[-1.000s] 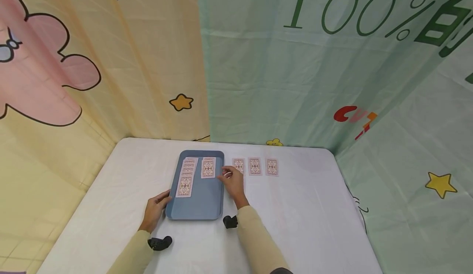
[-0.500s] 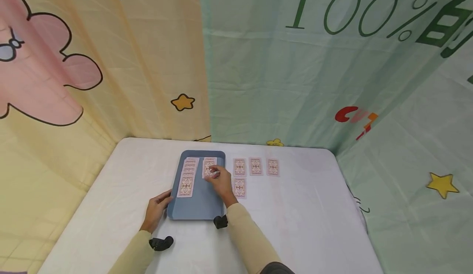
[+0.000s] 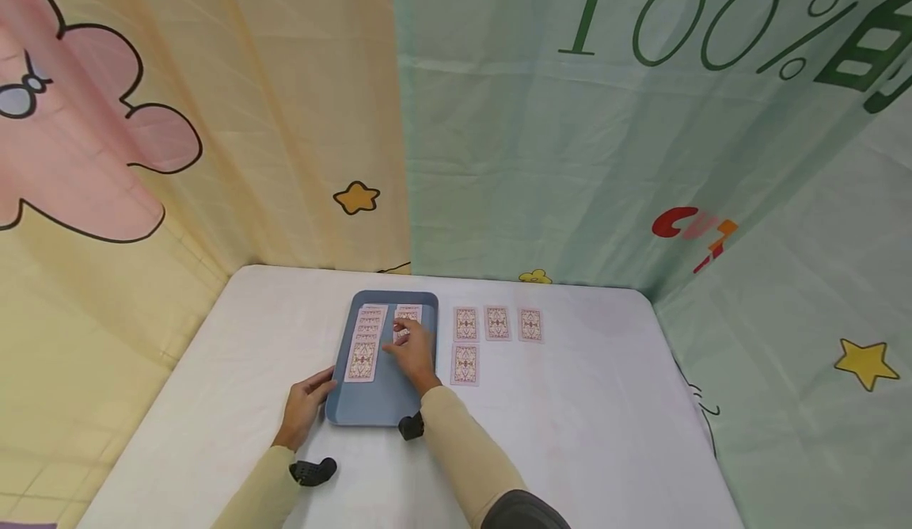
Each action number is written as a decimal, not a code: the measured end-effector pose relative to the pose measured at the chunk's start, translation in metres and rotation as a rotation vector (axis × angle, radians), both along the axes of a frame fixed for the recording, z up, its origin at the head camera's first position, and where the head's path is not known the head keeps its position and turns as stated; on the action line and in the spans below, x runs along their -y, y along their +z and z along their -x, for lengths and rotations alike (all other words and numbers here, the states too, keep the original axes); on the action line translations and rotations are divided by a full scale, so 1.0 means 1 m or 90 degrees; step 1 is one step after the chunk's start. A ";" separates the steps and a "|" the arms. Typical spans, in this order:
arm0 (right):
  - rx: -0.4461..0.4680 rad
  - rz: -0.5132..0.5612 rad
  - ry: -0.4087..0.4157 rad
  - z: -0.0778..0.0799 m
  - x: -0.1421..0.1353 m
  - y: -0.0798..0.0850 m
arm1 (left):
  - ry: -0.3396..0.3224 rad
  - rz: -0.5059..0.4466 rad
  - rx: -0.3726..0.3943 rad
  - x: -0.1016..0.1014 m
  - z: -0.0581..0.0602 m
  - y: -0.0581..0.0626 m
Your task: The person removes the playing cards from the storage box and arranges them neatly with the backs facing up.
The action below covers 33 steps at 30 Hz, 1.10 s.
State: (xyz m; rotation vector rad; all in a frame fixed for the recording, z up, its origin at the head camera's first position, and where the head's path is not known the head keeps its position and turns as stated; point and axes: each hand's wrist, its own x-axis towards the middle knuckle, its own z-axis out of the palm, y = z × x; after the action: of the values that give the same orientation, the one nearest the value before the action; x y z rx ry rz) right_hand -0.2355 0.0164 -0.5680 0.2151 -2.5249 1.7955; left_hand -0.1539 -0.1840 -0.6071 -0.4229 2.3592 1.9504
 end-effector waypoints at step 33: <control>0.097 -0.120 -0.010 -0.003 0.040 -0.019 | 0.002 -0.006 -0.003 -0.002 -0.001 0.001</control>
State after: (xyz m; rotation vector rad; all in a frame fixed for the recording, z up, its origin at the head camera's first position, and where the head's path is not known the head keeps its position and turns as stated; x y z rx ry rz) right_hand -0.2321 -0.0236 -0.5868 0.0649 -2.7934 1.6260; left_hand -0.1529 -0.1822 -0.6062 -0.4223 2.3525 1.9655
